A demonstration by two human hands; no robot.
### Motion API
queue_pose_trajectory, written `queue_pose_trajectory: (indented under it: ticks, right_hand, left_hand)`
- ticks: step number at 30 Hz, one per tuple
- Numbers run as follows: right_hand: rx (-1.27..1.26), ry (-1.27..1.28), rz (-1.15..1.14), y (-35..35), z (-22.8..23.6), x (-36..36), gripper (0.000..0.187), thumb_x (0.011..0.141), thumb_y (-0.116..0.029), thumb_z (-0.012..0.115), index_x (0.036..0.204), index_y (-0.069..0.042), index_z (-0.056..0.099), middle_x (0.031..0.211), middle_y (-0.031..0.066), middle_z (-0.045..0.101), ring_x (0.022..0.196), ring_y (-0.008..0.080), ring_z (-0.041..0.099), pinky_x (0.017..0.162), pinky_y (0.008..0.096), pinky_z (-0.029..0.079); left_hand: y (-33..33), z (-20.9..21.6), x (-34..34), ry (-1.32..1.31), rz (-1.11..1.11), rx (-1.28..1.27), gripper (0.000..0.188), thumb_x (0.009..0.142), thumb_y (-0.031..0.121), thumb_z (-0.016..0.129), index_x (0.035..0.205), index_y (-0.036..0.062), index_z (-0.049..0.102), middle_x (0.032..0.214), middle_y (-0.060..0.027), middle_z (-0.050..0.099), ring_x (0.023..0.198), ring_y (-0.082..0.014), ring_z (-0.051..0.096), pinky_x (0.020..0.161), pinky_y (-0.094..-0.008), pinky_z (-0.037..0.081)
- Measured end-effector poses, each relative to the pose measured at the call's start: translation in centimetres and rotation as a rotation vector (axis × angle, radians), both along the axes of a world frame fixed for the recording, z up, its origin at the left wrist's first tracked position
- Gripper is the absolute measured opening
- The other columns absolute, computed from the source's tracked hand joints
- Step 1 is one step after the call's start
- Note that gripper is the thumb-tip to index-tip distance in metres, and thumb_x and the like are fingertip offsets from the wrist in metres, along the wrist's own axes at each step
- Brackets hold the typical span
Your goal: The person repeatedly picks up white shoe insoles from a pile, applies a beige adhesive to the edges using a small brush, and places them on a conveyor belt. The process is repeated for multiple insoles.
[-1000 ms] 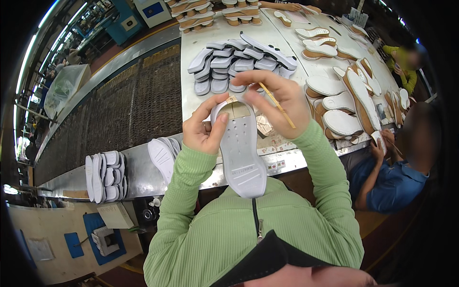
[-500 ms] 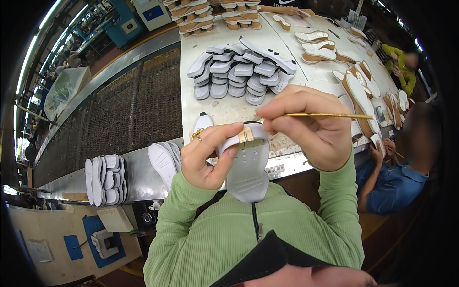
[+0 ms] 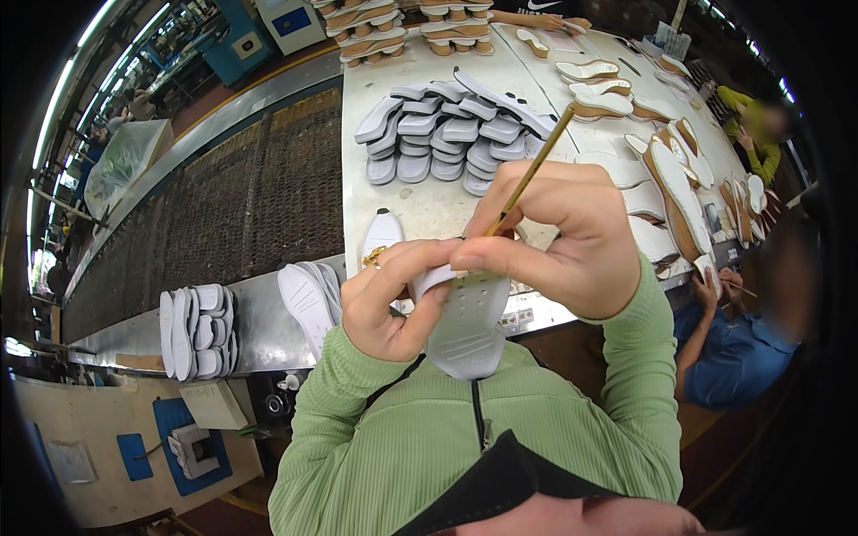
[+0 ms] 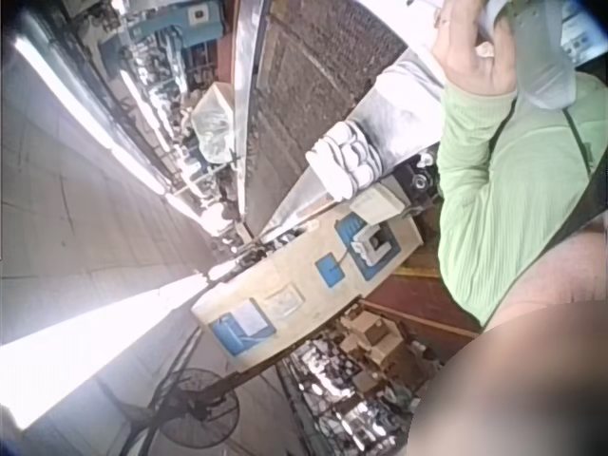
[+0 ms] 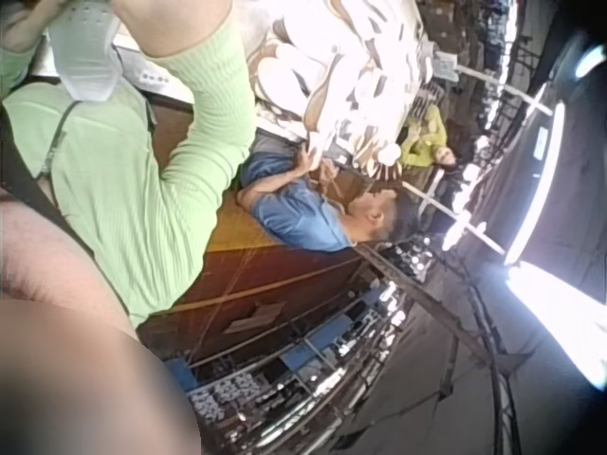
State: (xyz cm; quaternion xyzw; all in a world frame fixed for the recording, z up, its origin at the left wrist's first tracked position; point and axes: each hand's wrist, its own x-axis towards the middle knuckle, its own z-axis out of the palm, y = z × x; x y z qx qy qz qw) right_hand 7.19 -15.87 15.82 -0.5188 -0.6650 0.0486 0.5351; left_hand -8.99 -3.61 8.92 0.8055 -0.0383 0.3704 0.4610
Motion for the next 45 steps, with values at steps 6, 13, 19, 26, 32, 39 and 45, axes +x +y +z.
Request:
queue_pose_trajectory:
  ticks: [6, 13, 19, 26, 32, 39, 45]
  right_hand:
    - [0.078, -0.122, -0.046, 0.3, -0.3, 0.1, 0.017, 0.075, -0.007, 0.074, 0.069, 0.001, 0.061, 0.069, 0.0078, 0.062, 0.056, 0.0181, 0.058, 0.05, 0.0269, 0.045]
    - [0.034, 0.03, -0.142, -0.7, -0.6, -0.1, 0.024, 0.077, 0.004, 0.068, 0.101, 0.002, 0.068, 0.077, 0.0094, 0.067, 0.071, 0.0189, 0.065, 0.063, 0.0293, 0.05]
    - [0.192, -0.204, -0.121, -0.5, -2.1, -0.8, 0.026, 0.071, 0.005, 0.074, 0.096, -0.001, 0.069, 0.082, 0.0097, 0.068, 0.079, 0.0235, 0.066, 0.071, 0.0335, 0.052]
    - [0.169, -0.027, 0.051, -3.2, -2.6, -1.8, 0.026, 0.063, 0.0, 0.081, 0.087, -0.002, 0.07, 0.067, 0.0045, 0.062, 0.066, 0.0212, 0.06, 0.059, 0.0293, 0.046]
    - [0.126, 0.02, -0.01, -4.7, -2.8, -1.7, 0.026, 0.063, 0.003, 0.08, 0.087, -0.002, 0.071, 0.068, 0.0052, 0.063, 0.062, 0.0205, 0.057, 0.056, 0.0296, 0.044]
    - [0.101, 0.02, -0.032, -5.2, -2.9, -1.8, 0.027, 0.064, 0.003, 0.08, 0.089, -0.003, 0.072, 0.069, 0.0057, 0.063, 0.061, 0.0205, 0.057, 0.054, 0.03, 0.043]
    - [0.076, 0.041, -0.046, -5.2, -3.4, -1.9, 0.027, 0.065, 0.003, 0.08, 0.09, -0.004, 0.071, 0.069, 0.0064, 0.063, 0.06, 0.0209, 0.058, 0.053, 0.0304, 0.044]
  left_hand:
    - [0.0, -0.1, 0.0, 0.043, 0.011, 0.007, 0.035, 0.079, -0.006, 0.06, 0.114, -0.0048, 0.059, 0.102, -0.0173, 0.066, 0.083, -0.0207, 0.067, 0.065, -0.0264, 0.053]
    - [0.1, -0.6, 0.3, 0.033, 0.043, -0.025, 0.04, 0.082, -0.003, 0.06, 0.122, -0.0044, 0.053, 0.1, -0.0173, 0.066, 0.081, -0.0186, 0.068, 0.067, -0.0257, 0.054]
    - [0.4, -1.0, 0.7, 0.133, 0.007, -0.146, 0.047, 0.084, 0.003, 0.065, 0.127, -0.0038, 0.046, 0.098, -0.0156, 0.066, 0.085, -0.0203, 0.069, 0.073, -0.0273, 0.055]
    - [3.4, -0.1, 1.6, 0.309, 0.065, -0.062, 0.045, 0.085, 0.017, 0.069, 0.119, -0.0021, 0.047, 0.096, -0.01, 0.067, 0.086, -0.0124, 0.065, 0.073, -0.0252, 0.052]
    - [9.2, -0.2, 7.1, 0.385, 0.214, -0.102, 0.025, 0.09, 0.016, 0.059, 0.112, 0.0044, 0.056, 0.075, -0.0049, 0.067, 0.063, -0.008, 0.061, 0.056, -0.0231, 0.047]
    - [13.5, 1.3, 14.0, 0.024, 0.074, -0.741, 0.049, 0.094, 0.021, 0.058, 0.135, 0.0059, 0.036, 0.123, -0.0194, 0.054, 0.108, -0.0302, 0.062, 0.086, -0.0415, 0.058]
    - [16.3, -6.9, 14.7, 0.207, 0.184, -0.531, 0.05, 0.091, 0.022, 0.063, 0.135, 0.0045, 0.046, 0.129, -0.0143, 0.053, 0.111, -0.0235, 0.058, 0.091, -0.0353, 0.048]
